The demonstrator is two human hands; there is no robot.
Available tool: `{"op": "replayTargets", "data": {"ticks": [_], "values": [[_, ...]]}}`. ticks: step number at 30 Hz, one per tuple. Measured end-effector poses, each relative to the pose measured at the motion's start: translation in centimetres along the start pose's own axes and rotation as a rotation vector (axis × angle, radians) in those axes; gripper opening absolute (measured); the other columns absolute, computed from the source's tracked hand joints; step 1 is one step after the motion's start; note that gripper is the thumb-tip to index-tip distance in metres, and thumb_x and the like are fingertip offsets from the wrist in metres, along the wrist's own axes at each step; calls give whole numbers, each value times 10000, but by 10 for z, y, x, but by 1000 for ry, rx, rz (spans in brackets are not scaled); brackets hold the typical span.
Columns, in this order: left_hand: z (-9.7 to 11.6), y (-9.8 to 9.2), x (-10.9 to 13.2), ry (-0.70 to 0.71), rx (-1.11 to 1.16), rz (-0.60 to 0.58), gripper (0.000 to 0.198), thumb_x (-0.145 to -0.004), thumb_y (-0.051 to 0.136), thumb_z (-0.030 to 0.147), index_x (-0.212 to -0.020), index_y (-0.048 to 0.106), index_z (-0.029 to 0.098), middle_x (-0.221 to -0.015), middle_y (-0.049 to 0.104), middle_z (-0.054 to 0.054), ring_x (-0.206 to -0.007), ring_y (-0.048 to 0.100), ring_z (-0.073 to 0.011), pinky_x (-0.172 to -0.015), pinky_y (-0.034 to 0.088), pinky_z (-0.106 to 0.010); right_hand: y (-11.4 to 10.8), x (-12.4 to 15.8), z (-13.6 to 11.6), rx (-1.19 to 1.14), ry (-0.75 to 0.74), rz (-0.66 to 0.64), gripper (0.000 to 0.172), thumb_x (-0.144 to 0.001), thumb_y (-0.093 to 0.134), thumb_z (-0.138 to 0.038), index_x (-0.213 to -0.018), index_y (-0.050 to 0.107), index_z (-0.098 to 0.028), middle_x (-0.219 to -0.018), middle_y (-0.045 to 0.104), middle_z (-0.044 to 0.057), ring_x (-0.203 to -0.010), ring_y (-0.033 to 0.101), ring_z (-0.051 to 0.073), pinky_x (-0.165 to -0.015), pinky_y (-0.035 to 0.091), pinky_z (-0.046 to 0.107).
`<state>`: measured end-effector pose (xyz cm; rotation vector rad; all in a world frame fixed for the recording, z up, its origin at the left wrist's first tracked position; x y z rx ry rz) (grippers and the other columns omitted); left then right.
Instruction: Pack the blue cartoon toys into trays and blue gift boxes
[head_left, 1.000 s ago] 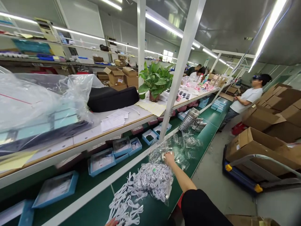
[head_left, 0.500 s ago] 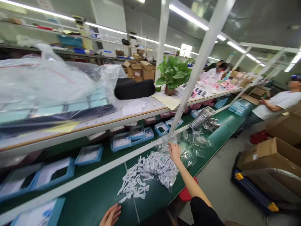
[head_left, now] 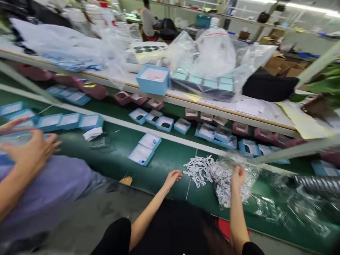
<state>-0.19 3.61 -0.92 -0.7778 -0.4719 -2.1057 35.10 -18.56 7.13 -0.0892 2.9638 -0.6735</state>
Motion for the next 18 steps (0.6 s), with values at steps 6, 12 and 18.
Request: {"op": "replayTargets", "data": {"ticks": [6, 12, 18], "values": [[-12, -84, 13, 108, -278, 253, 358, -855, 568, 451, -960, 692, 132, -901, 754, -121, -762, 706, -195, -727, 539, -313, -17, -2, 7, -328, 194, 56, 611, -743, 674, -544, -1250, 555, -225, -1055, 700, 104, -474, 456, 91, -535, 471, 309], [57, -168, -29, 265, -673, 473, 287, -886, 506, 243, -1098, 683, 162, -1210, 683, -135, -1179, 603, -269, -1066, 417, -414, 98, 115, -73, -238, 136, -594, 598, -838, 586, -595, -1289, 511, -210, -1140, 679, 151, -691, 671, 186, -556, 522, 294], [107, -175, -96, 326, -1034, 442, 401, -806, 542, 100, -1200, 615, 108, -1317, 606, -197, -1341, 462, -326, -1181, 192, -528, 178, 222, -130, -52, -282, -1091, 344, -924, 515, -475, -1096, 670, -219, -1201, 623, 128, -1099, 613, 251, -800, 561, 357]]}}
Point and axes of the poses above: each hand's wrist, its own x-axis away from the middle knuckle, its own y-axis out of the palm, z = x × y, the point moved 7 cm from there along -x, towards the middle knuckle
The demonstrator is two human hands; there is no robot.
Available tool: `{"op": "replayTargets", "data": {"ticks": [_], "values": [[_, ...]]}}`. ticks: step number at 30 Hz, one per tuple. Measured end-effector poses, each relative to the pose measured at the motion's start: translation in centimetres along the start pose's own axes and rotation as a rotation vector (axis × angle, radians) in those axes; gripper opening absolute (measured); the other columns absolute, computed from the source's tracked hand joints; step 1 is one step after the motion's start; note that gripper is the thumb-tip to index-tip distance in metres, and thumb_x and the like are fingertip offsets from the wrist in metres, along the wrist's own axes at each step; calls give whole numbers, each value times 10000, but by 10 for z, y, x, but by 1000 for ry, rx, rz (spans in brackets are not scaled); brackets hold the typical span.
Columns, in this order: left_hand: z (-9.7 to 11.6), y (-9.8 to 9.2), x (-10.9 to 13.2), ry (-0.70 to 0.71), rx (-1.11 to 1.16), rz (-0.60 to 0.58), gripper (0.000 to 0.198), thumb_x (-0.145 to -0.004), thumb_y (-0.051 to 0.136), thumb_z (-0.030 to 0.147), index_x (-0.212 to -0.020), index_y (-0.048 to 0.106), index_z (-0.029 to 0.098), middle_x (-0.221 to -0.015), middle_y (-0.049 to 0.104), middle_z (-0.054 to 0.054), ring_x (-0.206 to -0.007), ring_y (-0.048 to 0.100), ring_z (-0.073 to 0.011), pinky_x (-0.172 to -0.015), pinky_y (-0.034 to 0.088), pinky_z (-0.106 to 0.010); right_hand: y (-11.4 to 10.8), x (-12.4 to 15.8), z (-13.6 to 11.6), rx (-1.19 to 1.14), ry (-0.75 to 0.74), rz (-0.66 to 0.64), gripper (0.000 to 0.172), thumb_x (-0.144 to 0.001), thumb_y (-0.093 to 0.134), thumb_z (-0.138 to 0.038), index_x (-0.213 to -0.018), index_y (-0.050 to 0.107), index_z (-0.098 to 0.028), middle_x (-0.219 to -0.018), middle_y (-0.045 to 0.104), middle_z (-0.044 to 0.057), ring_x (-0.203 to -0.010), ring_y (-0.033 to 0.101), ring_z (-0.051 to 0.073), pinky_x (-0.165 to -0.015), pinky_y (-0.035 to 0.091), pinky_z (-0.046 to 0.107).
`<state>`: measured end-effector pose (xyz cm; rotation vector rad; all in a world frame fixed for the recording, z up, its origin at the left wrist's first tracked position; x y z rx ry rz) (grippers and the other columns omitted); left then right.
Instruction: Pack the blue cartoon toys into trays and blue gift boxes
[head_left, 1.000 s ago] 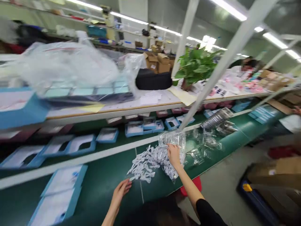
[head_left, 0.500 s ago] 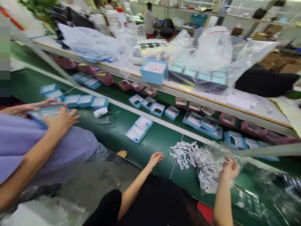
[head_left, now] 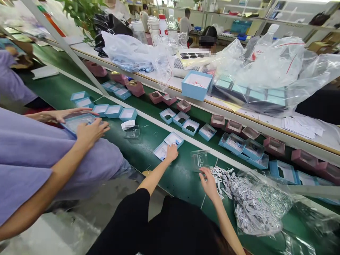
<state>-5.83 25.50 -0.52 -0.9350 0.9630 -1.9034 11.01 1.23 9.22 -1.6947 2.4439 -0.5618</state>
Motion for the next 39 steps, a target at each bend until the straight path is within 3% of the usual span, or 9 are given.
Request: {"op": "replayTargets", "data": {"ticks": [4, 8, 12, 18, 24, 26, 31, 36, 39], "values": [[20, -6, -38, 73, -127, -57, 280, -803, 493, 44, -1032, 654, 59, -965, 711, -196, -1047, 645, -311, -1091, 313, -515, 9, 4, -2, 31, -27, 22, 304, -944, 502, -424, -1105, 664, -223, -1171, 627, 118, -1082, 615, 235, -822, 556, 351], [66, -11, -54, 197, -162, -47, 269, -916, 404, 128, -996, 655, 73, -987, 696, -203, -1011, 640, -296, -982, 405, -438, -16, 12, 18, 25, 87, 164, 358, -928, 517, -489, -1070, 670, -198, -1139, 646, 127, -957, 652, 227, -786, 559, 355], [109, 17, -20, 312, -141, -93, 225, -928, 453, 173, -954, 667, 109, -961, 704, -162, -996, 644, -270, -964, 423, -391, -46, 20, 38, 17, 183, 243, 444, -901, 531, -552, -1090, 667, -174, -1126, 665, 148, -876, 673, 231, -730, 564, 353], [130, 79, 66, 322, -86, -186, 259, -955, 450, 206, -1054, 660, 91, -982, 710, -179, -996, 661, -287, -955, 444, -430, -60, 30, 50, 75, 204, 227, 442, -909, 530, -542, -1122, 641, -172, -1135, 675, 155, -868, 682, 235, -737, 570, 359], [124, 120, 133, 360, 59, -306, 410, -892, 559, 162, -1301, 567, 136, -1113, 714, -137, -1057, 665, -261, -932, 508, -394, -40, 38, 36, 240, 77, 75, 294, -961, 483, -440, -1087, 603, -203, -1111, 670, 117, -849, 666, 212, -814, 541, 370], [110, 113, 141, 347, 230, -268, 397, -901, 502, 134, -1288, 584, 166, -1212, 687, -113, -1134, 638, -231, -986, 500, -382, -32, 40, 31, 296, 32, 10, 264, -981, 448, -397, -1108, 591, -214, -1137, 656, 112, -863, 660, 202, -837, 533, 367], [49, 66, 133, 8, 636, -105, 373, -967, 427, 329, -1249, 618, 178, -1281, 654, -115, -1173, 622, -231, -1019, 494, -394, -9, 41, 21, 441, -96, -133, 214, -977, 435, -294, -1108, 592, -230, -1258, 625, 105, -1158, 599, 241, -982, 494, 415], [45, 50, 133, 131, 654, -229, 758, -792, 710, 391, -1470, 423, 207, -1511, 458, -121, -1367, 462, -278, -1103, 431, -414, 17, 26, 30, 545, -189, -291, 249, -959, 423, -218, -1130, 604, -224, -1470, 493, 102, -1245, 557, 251, -1029, 479, 461], [42, 56, 132, 117, 634, -218, 694, -843, 621, 303, -1487, 395, 178, -1500, 463, -147, -1328, 502, -271, -1046, 483, -416, 21, 11, 43, 559, -172, -279, 274, -951, 411, -204, -1139, 610, -212, -1533, 412, 127, -1254, 556, 252, -983, 517, 443]]}}
Point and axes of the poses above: each hand's wrist, its own x-axis away from the middle knuckle, its own y-axis out of the palm, z = x × y, the point moved 7 cm from there along -x, towards the middle knuckle
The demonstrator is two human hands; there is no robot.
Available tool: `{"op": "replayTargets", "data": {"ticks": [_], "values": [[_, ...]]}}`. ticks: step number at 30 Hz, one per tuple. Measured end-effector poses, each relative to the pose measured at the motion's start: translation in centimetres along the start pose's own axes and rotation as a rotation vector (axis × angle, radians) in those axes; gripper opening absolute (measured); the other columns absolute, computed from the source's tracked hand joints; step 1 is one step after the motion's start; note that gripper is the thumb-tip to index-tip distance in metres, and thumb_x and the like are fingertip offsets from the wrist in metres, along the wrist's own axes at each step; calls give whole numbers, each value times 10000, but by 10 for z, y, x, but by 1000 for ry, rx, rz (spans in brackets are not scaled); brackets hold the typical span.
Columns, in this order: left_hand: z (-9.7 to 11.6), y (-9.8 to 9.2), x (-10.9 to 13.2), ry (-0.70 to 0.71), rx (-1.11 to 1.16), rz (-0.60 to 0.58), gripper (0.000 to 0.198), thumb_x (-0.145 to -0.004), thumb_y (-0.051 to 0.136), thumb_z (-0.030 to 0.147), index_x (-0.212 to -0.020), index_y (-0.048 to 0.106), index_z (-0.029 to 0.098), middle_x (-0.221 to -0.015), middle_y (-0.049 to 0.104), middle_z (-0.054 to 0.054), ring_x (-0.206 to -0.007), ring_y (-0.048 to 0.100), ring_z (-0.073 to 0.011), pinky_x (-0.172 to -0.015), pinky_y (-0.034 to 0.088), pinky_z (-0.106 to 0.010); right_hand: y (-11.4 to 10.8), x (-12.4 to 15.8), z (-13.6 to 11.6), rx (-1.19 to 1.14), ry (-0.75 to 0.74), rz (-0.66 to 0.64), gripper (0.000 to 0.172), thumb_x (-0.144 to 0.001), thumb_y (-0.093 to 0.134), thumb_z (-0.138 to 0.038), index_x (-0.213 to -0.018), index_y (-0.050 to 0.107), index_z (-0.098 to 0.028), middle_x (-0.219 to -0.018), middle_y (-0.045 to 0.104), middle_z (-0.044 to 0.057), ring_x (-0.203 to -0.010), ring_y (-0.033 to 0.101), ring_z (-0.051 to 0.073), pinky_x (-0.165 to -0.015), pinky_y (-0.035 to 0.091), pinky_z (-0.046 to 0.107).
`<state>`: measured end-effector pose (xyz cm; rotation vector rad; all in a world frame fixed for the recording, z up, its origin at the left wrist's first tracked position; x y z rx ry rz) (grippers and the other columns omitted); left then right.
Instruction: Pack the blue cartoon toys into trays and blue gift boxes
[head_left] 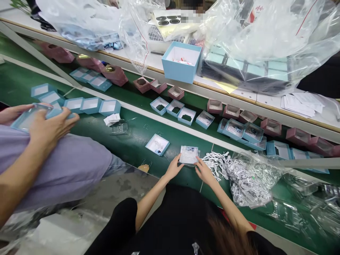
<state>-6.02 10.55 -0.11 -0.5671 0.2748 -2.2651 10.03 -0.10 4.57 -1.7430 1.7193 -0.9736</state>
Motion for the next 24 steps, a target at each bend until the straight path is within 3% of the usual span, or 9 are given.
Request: {"op": "replayTargets", "data": {"ticks": [4, 11, 17, 20, 24], "values": [[-2, 2, -5, -46, -30, 27, 612, -873, 526, 212, -1474, 422, 161, -1421, 547, -156, -1209, 597, -249, -938, 551, -381, 4, -10, 10, -31, 42, 17, 291, -951, 386, -205, -1129, 615, -212, -1551, 382, 124, -1222, 583, 234, -893, 561, 391], [21, -6, 7, -67, -154, 48, 500, -872, 578, 221, -1371, 557, 207, -1249, 680, -108, -1071, 670, -255, -822, 585, -340, -8, -7, 9, -112, 68, 24, 263, -960, 394, -248, -1090, 621, -222, -1549, 371, 122, -1110, 632, 205, -857, 565, 366], [19, -3, -11, -124, -242, 11, 474, -878, 600, 214, -1348, 564, 163, -1231, 681, -145, -1061, 673, -264, -857, 559, -339, -4, -20, 24, -108, 112, 37, 283, -964, 378, -264, -1098, 622, -214, -1549, 349, 137, -1009, 662, 194, -795, 574, 360], [12, -1, -21, -93, -266, 8, 484, -890, 576, 213, -1371, 538, 168, -1256, 664, -148, -1094, 652, -268, -901, 542, -366, 4, -24, 34, -123, 131, 79, 334, -966, 388, -304, -1215, 595, -221, -1548, 353, 146, -1005, 669, 207, -799, 577, 371], [2, -1, -23, -23, -256, 38, 522, -937, 477, 223, -1455, 435, 172, -1385, 572, -157, -1205, 588, -267, -1001, 497, -415, 17, -28, 52, -213, 212, 156, 603, -940, 457, -364, -1508, 317, -219, -1455, 483, 160, -1064, 661, 225, -821, 575, 373]]}}
Point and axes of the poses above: each hand's wrist, its own x-axis away from the middle knuckle, its own y-axis out of the palm, z = x × y, the point moved 7 cm from there along -x, towards the middle knuckle
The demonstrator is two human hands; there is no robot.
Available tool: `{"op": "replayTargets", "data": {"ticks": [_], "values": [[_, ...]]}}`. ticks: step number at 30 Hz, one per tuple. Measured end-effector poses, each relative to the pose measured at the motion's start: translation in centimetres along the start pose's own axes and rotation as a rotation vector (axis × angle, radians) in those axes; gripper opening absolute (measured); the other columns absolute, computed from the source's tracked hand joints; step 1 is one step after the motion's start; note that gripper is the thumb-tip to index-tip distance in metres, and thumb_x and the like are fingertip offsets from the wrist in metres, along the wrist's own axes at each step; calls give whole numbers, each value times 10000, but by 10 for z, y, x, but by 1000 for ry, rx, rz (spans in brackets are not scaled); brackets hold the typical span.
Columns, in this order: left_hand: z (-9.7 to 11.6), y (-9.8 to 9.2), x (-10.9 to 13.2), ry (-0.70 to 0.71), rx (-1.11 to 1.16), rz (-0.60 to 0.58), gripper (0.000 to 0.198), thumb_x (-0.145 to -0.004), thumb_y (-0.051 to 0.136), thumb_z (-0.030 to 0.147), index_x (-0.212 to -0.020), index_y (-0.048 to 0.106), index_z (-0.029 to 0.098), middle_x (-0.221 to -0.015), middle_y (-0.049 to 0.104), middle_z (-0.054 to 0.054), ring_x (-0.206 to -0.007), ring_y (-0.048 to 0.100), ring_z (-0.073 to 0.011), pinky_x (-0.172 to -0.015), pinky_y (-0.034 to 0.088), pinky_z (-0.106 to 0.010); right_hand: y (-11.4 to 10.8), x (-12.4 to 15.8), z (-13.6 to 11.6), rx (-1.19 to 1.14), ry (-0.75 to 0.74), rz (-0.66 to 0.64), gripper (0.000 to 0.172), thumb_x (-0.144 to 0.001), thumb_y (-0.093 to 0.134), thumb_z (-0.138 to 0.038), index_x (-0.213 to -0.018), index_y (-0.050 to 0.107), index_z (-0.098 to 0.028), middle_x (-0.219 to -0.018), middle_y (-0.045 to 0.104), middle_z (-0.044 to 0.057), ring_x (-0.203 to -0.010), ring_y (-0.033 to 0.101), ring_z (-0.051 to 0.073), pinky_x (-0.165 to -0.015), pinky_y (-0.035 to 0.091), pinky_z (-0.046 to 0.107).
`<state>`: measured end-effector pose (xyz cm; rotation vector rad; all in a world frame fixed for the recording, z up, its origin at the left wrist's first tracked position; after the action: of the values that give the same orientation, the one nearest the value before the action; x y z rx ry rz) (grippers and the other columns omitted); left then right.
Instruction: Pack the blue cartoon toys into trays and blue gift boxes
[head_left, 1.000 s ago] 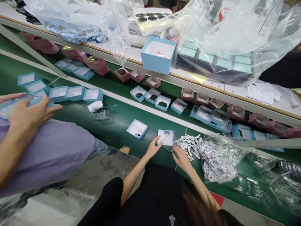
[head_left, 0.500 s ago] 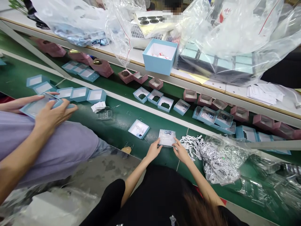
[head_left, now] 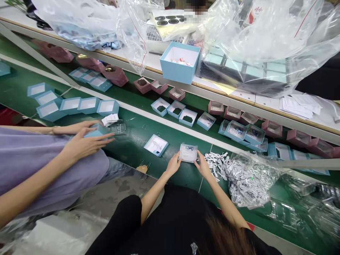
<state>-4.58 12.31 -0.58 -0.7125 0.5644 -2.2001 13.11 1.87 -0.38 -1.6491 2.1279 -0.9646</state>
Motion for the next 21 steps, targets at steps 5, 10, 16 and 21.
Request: {"op": "replayTargets", "data": {"ticks": [5, 10, 16, 21], "values": [[-14, 9, 1, -8, -17, -6, 595, -942, 490, 304, -1502, 335, 176, -1468, 484, -166, -1334, 490, -289, -1067, 449, -439, 10, -10, 17, 89, 64, -34, 720, -882, 565, -381, -1532, 299, -226, -1300, 637, 132, -1081, 661, 267, -880, 552, 411], [-19, 15, -2, 22, -86, 47, 633, -923, 507, 265, -1511, 297, 159, -1449, 498, -171, -1344, 475, -286, -1092, 425, -438, 11, -16, 20, 263, 79, -102, 719, -905, 572, -443, -1522, 321, -173, -1202, 669, 173, -1071, 658, 303, -834, 541, 392], [-18, 17, -4, -11, -181, 95, 535, -948, 499, 287, -1458, 388, 171, -1309, 611, -160, -1181, 597, -282, -995, 495, -411, 14, -21, 17, 452, 83, -138, 646, -959, 490, -482, -1503, 360, -157, -1036, 686, 205, -904, 684, 298, -742, 518, 356], [-18, 17, -1, -63, -269, 112, 437, -945, 516, 268, -1360, 476, 139, -1216, 650, -173, -1113, 632, -290, -913, 526, -383, 18, -20, 14, 469, 77, -97, 637, -984, 422, -497, -1489, 387, -112, -1019, 675, 222, -915, 664, 301, -778, 512, 370]]}}
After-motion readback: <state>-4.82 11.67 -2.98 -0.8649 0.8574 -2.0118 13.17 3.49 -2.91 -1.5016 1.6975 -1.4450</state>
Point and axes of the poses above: each hand's wrist, its own x-axis away from the middle knuckle, its own y-axis out of the palm, z = x × y, the point moved 7 cm from there along -x, towards the middle knuckle
